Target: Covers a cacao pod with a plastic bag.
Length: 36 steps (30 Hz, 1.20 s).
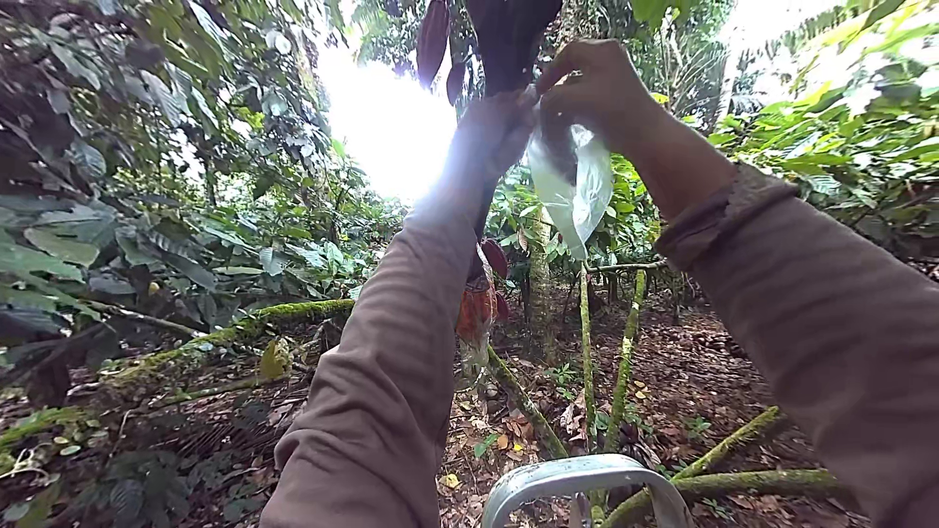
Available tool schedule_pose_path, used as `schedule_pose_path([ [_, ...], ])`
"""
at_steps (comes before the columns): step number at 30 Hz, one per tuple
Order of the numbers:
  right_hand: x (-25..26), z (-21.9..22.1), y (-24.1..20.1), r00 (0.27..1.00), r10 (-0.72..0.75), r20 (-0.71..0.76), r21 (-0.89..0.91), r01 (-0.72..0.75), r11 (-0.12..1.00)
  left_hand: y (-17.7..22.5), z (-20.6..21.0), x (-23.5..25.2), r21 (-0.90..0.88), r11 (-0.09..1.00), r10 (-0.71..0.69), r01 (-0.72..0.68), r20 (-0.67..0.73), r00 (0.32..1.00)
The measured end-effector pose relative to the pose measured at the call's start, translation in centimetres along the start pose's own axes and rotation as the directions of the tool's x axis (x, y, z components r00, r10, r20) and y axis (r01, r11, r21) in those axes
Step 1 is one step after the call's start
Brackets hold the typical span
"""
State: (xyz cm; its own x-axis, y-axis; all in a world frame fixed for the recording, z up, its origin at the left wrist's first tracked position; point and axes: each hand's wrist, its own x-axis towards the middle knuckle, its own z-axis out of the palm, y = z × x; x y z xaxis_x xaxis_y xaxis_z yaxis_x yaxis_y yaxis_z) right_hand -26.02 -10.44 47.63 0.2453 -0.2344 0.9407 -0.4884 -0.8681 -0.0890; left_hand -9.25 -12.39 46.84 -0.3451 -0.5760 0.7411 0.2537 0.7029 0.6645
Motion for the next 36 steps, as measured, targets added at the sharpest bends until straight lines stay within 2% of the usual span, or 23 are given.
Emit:
schedule_pose_path([
  [5,0.0,0.2,-0.1,0.988,-0.154,-0.003,-0.195,0.151,0.969,0.1,-0.1,-0.1,0.084,0.995,0.047,-0.045,-0.023,0.999],
  [9,0.3,1.0,0.2,0.978,-0.207,-0.028,-0.135,0.201,0.970,0.5,-0.2,-0.4,0.180,0.982,0.060,-0.050,-0.050,0.997],
  [11,0.6,1.1,0.1,0.985,-0.165,-0.046,-0.171,0.155,0.973,0.5,-0.5,-0.2,0.265,0.961,0.090,-0.082,-0.021,0.996],
  [14,1.5,1.1,0.0,0.994,-0.033,-0.100,-0.248,0.007,0.969,-0.5,-3.0,2.3,0.361,0.910,0.189,-0.205,0.080,0.979],
  [16,2.0,1.2,-0.3,0.992,0.050,-0.115,-0.252,-0.078,0.965,-0.5,-3.6,3.2,0.509,0.840,0.209,-0.190,0.020,0.978],
  [18,2.4,1.1,-0.3,0.982,0.123,-0.146,-0.246,-0.157,0.956,-0.7,-3.4,3.4,0.638,0.763,0.222,-0.102,-0.110,0.969],
  [20,2.7,0.9,0.0,0.965,0.199,-0.168,-0.182,-0.229,0.956,-1.2,-3.4,3.3,0.683,0.729,0.219,-0.042,-0.176,0.960],
  [24,2.4,0.8,0.6,0.964,0.216,-0.152,-0.048,-0.225,0.973,-1.9,-3.3,2.2,0.598,0.790,0.251,-0.132,-0.120,0.961],
  [28,1.2,0.2,0.3,0.992,0.110,-0.061,-0.160,-0.119,0.980,-0.6,0.0,-0.3,0.507,0.861,0.162,-0.039,-0.200,0.966],
  [32,0.8,-0.1,1.0,1.000,-0.009,0.003,-0.194,0.010,0.981,-1.7,-2.9,2.8,0.384,0.912,0.202,-0.142,-0.120,0.972],
  [36,0.9,0.1,1.1,0.995,-0.099,0.008,-0.279,0.097,0.955,-2.0,-3.4,3.9,0.326,0.939,0.150,-0.110,-0.103,0.983],
])
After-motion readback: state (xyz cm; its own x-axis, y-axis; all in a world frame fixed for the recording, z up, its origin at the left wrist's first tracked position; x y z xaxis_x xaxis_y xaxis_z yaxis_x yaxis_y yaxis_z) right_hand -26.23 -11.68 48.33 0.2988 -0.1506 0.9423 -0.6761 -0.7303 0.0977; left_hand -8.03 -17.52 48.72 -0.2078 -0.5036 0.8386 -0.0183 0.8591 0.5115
